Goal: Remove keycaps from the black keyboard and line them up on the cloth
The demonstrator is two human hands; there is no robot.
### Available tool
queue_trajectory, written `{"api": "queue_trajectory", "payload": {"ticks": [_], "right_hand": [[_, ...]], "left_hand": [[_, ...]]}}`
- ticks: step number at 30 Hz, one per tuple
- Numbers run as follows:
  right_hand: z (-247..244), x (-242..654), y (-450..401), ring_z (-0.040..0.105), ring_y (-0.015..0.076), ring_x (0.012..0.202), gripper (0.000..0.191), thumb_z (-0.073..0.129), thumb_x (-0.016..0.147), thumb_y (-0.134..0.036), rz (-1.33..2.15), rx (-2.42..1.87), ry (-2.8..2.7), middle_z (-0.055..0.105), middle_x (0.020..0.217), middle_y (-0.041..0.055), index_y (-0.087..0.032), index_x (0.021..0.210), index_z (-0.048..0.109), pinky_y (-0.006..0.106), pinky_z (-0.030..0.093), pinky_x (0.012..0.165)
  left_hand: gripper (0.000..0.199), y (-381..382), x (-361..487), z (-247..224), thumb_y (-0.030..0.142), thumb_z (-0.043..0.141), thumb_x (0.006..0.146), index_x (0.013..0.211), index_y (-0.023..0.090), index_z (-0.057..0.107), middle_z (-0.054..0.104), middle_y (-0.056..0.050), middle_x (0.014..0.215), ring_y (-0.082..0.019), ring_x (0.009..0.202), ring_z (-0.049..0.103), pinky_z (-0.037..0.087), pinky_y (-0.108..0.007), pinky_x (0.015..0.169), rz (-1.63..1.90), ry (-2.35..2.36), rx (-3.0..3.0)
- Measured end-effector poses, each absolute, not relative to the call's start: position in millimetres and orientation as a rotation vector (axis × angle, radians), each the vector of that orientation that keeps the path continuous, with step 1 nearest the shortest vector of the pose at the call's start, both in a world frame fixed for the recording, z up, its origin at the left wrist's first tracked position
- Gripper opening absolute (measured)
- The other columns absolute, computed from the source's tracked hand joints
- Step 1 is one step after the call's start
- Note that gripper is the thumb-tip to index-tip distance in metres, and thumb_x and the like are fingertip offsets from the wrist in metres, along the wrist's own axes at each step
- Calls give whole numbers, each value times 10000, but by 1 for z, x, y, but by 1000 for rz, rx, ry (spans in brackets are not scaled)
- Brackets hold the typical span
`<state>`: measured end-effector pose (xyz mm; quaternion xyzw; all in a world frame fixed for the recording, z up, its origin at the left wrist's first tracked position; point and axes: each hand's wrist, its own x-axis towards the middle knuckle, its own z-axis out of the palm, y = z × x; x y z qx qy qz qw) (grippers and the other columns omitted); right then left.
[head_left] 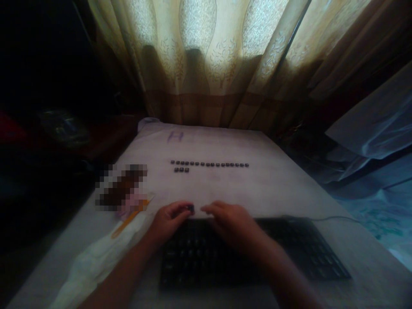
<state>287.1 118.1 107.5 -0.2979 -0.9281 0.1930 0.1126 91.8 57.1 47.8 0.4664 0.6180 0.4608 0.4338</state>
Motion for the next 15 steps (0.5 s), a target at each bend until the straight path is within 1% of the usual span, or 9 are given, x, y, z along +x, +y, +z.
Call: {"api": "queue_trajectory", "payload": {"ticks": [2, 3, 5, 8, 12, 15], "right_hand": [[98, 278, 116, 630, 198, 898, 402, 528, 821, -141, 591, -822, -2612, 655, 1061, 81, -222, 1212, 570, 315, 492, 773], [93, 274, 115, 623, 197, 923, 404, 538, 826, -151, 602, -801, -2579, 649, 1077, 84, -219, 1223, 561, 315, 491, 792], [81, 266, 112, 626, 200, 911, 353, 540, 843, -177, 599, -788, -2543, 658, 1043, 90, -209, 1191, 588, 317, 497, 790], [69, 260, 109, 639, 200, 841, 279, 523, 866, -199, 559, -828, -2502, 676, 964, 93, -196, 1122, 634, 312, 510, 743], [66, 259, 110, 644, 206, 833, 233, 573, 833, -169, 526, -882, -2479, 684, 926, 85, -179, 1049, 661, 304, 508, 747], [66, 257, 111, 651, 213, 812, 234, 569, 827, -147, 444, -889, -2522, 693, 915, 86, -188, 1036, 665, 306, 509, 730]], "left_hand": [[316, 57, 92, 47, 320, 614, 736, 1010, 173, 668, 743, -54, 916, -211, 874, 682, 506, -355, 847, 1158, 1520, 1190], [312, 57, 91, 46, 319, 616, 737, 1007, 175, 672, 739, -56, 945, -213, 893, 677, 505, -358, 857, 1160, 1509, 1198], [303, 57, 91, 44, 318, 621, 733, 992, 175, 683, 728, -60, 997, -221, 931, 667, 501, -369, 876, 1156, 1496, 1201], [302, 57, 91, 42, 317, 626, 729, 990, 178, 689, 721, -58, 1025, -224, 947, 663, 497, -382, 894, 1145, 1476, 1200], [287, 57, 91, 41, 298, 620, 737, 997, 199, 694, 727, -41, 1010, -217, 953, 662, 491, -380, 911, 1140, 1451, 1249], [277, 56, 91, 41, 290, 608, 750, 1002, 216, 697, 723, -32, 1026, -216, 962, 660, 487, -378, 922, 1144, 1460, 1271]]}}
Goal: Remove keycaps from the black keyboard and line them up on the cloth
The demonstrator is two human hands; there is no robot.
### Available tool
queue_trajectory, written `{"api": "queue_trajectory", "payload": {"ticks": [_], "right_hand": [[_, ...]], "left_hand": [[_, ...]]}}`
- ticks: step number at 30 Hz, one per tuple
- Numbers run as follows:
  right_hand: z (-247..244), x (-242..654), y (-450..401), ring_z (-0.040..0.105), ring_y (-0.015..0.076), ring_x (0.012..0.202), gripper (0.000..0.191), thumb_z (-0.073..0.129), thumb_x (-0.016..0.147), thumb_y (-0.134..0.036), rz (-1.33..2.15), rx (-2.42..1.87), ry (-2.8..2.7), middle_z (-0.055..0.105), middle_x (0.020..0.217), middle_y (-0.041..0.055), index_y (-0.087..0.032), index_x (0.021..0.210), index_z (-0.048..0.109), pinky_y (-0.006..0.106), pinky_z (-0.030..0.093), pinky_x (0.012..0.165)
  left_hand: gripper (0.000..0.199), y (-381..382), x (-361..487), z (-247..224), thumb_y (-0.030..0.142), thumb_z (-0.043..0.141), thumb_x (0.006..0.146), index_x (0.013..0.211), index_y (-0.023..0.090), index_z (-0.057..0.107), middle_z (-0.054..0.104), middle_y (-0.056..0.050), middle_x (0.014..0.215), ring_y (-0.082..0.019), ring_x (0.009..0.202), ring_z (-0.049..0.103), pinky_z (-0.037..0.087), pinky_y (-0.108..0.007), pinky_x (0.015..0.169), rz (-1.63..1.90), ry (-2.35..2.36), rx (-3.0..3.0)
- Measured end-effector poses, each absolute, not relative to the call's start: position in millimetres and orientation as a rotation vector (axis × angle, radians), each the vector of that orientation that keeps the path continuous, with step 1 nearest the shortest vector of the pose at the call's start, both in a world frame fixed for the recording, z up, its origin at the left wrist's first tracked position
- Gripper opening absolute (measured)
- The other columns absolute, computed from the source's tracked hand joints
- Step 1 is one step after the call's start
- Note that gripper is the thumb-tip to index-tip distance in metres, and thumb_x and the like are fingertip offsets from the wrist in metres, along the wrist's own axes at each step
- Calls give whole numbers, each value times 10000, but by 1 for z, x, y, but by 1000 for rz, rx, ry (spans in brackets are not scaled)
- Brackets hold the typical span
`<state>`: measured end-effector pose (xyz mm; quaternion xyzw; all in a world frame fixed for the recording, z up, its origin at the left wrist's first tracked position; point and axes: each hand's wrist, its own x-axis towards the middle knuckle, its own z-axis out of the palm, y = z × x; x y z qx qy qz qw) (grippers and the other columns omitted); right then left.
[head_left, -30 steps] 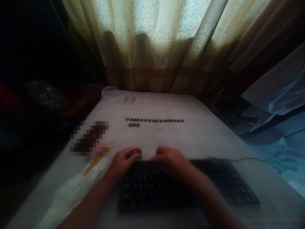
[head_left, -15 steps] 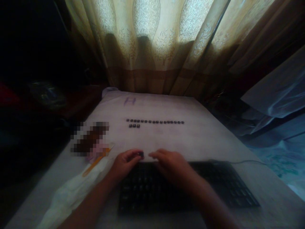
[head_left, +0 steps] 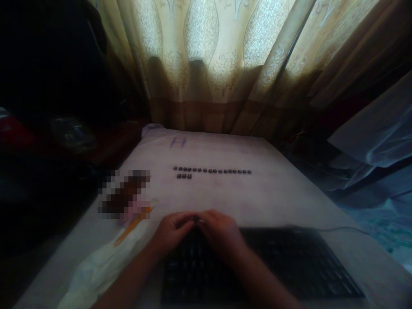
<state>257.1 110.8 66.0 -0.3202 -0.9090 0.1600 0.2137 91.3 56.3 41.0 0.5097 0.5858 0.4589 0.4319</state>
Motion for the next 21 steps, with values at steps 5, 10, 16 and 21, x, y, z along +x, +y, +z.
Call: {"api": "queue_trajectory", "payload": {"ticks": [5, 10, 16, 21], "right_hand": [[68, 248, 118, 656, 222, 797, 213, 578, 825, -182, 420, -924, -2606, 693, 907, 70, -203, 1020, 664, 308, 503, 695], [77, 240, 135, 657, 208, 800, 184, 570, 828, -199, 451, -951, -2689, 696, 897, 74, -190, 983, 670, 291, 481, 702], [78, 226, 166, 657, 172, 779, 126, 611, 783, -205, 517, -926, -2666, 711, 847, 44, -193, 880, 692, 254, 456, 709], [75, 209, 212, 648, 186, 825, 164, 566, 819, -245, 344, -1143, -2701, 714, 895, 57, -198, 901, 700, 270, 438, 730]], "left_hand": [[290, 58, 90, 40, 277, 586, 758, 1022, 221, 693, 718, -30, 1040, -221, 985, 652, 483, -374, 935, 1198, 1494, 1260], [340, 59, 89, 35, 293, 566, 783, 1107, 241, 653, 687, -31, 1119, -222, 1061, 618, 445, -383, 988, 1246, 1524, 1275], [540, 60, 89, 28, 296, 555, 803, 1327, 231, 442, 633, -68, 1212, -206, 1070, 611, 439, -387, 986, 1253, 1575, 1176], [531, 61, 86, 25, 314, 545, 808, 1315, 208, 430, 624, -94, 1211, -199, 1042, 616, 455, -372, 953, 1333, 1570, 1120]]}}
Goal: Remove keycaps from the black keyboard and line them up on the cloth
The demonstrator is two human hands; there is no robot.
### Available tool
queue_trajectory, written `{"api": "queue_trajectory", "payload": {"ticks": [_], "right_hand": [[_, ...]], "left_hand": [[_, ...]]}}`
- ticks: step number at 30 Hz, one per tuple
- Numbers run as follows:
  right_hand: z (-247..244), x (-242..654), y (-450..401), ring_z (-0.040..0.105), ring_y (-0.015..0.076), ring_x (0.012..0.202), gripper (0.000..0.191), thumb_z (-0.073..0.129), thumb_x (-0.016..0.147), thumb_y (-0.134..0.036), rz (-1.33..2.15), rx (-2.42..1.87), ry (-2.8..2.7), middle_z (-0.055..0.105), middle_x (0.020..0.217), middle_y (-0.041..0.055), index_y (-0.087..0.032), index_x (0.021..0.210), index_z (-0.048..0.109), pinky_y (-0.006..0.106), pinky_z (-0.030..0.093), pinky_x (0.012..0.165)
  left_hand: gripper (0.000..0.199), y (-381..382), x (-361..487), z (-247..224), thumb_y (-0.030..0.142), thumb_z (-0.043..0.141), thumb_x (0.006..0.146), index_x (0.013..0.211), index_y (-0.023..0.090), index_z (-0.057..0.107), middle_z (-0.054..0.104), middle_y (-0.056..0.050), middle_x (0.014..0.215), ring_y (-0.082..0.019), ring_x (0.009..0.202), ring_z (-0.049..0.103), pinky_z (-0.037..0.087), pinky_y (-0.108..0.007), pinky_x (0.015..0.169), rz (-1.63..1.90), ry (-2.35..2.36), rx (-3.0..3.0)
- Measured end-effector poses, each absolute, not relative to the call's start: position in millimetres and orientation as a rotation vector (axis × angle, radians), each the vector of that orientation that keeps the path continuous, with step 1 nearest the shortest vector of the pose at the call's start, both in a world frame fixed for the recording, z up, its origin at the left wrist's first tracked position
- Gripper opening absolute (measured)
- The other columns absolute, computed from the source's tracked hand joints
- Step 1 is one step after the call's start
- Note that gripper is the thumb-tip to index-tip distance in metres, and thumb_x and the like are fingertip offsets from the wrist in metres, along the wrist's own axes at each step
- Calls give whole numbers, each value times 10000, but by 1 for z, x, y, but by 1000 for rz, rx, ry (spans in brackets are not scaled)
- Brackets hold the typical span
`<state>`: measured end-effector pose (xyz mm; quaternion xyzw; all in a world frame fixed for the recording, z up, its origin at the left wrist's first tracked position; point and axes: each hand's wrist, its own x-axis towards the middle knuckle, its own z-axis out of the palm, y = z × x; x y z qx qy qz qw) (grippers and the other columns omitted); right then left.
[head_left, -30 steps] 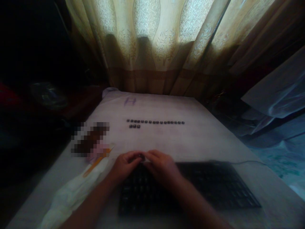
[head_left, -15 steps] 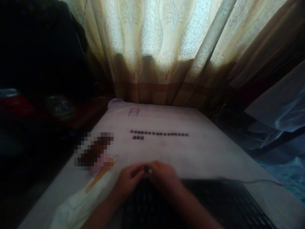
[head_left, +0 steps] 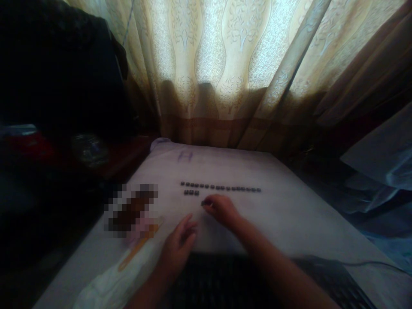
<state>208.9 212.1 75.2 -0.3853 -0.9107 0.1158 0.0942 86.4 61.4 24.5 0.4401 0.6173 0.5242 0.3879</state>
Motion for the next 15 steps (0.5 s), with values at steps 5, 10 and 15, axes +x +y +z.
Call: {"api": "queue_trajectory", "payload": {"ticks": [5, 10, 15], "right_hand": [[66, 195, 248, 643, 205, 858, 194, 537, 825, -243, 278, -1243, -2744, 714, 916, 85, -180, 886, 710, 271, 423, 724], [61, 188, 258, 634, 209, 882, 228, 509, 841, -268, 239, -1253, -2777, 705, 951, 94, -187, 919, 708, 272, 413, 729], [60, 184, 259, 629, 209, 896, 238, 498, 838, -255, 205, -1243, -2799, 699, 976, 95, -195, 945, 702, 267, 406, 729]], "left_hand": [[497, 61, 86, 24, 334, 551, 797, 1272, 209, 480, 642, -95, 1170, -200, 1018, 626, 467, -371, 940, 1353, 1567, 1090], [479, 60, 88, 27, 324, 550, 789, 1252, 215, 496, 656, -94, 1140, -205, 1004, 632, 475, -378, 932, 1342, 1565, 1083], [467, 60, 88, 27, 308, 541, 795, 1250, 214, 498, 661, -89, 1129, -202, 990, 635, 469, -377, 936, 1331, 1585, 1100]]}}
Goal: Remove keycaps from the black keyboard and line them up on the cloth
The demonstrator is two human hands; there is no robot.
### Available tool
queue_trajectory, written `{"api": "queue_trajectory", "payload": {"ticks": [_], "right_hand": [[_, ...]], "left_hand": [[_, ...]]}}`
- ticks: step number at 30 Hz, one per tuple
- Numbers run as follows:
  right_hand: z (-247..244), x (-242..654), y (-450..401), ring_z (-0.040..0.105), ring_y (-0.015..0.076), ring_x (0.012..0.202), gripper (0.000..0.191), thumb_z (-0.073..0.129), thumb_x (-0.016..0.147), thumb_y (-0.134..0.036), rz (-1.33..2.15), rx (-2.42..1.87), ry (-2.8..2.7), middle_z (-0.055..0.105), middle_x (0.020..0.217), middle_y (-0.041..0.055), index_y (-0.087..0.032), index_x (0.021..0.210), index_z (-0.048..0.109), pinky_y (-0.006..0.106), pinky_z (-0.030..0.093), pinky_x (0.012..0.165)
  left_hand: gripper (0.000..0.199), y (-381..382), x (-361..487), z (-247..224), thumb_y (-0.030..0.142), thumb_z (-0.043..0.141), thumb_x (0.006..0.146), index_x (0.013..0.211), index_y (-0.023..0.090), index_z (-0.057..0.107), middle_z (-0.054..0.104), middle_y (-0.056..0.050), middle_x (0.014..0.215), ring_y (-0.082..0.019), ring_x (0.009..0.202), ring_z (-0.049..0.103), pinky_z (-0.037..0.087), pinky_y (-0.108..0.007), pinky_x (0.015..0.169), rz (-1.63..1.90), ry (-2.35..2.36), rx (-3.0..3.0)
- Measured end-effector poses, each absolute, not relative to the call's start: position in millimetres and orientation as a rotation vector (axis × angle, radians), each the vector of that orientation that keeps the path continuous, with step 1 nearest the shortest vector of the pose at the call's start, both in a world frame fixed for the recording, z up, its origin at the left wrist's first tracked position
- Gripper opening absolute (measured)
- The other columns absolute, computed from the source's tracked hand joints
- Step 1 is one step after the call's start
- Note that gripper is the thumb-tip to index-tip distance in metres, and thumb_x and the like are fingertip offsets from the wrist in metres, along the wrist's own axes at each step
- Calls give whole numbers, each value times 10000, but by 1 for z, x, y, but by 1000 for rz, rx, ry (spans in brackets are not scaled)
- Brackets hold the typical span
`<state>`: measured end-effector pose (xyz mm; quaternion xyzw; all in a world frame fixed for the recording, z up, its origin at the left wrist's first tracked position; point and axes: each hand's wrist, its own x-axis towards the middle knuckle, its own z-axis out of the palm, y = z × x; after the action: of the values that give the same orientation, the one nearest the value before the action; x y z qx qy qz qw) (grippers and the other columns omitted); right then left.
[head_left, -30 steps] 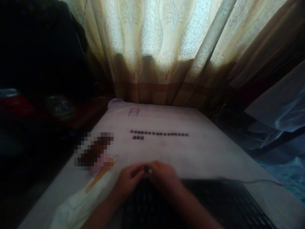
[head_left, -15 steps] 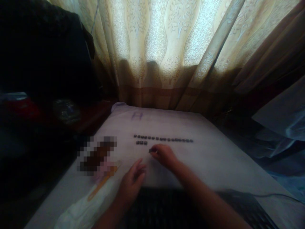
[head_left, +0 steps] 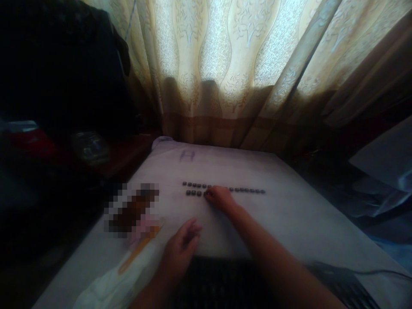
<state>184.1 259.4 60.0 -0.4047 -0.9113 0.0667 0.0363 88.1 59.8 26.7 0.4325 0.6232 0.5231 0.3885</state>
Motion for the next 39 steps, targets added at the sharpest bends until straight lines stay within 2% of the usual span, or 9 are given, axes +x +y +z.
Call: {"api": "queue_trajectory", "payload": {"ticks": [27, 36, 39], "right_hand": [[57, 180, 260, 619, 222, 922, 233, 512, 819, -271, 209, -1267, -2780, 685, 1003, 97, -190, 970, 671, 285, 416, 749], [64, 189, 258, 622, 213, 939, 354, 528, 833, -277, 277, -1247, -2727, 692, 1010, 92, -160, 1158, 600, 287, 433, 801], [72, 203, 251, 623, 214, 927, 285, 507, 847, -244, 272, -1216, -2715, 689, 1006, 98, -160, 1086, 639, 297, 436, 803]], "left_hand": [[473, 61, 88, 25, 310, 523, 798, 1259, 206, 487, 650, -94, 1140, -208, 995, 623, 459, -385, 933, 1332, 1557, 1092], [464, 61, 88, 26, 313, 533, 787, 1238, 206, 511, 658, -92, 1125, -213, 986, 628, 463, -389, 928, 1341, 1574, 1093], [463, 61, 88, 25, 320, 534, 793, 1240, 204, 511, 660, -95, 1121, -214, 988, 627, 458, -394, 934, 1357, 1559, 1097]]}}
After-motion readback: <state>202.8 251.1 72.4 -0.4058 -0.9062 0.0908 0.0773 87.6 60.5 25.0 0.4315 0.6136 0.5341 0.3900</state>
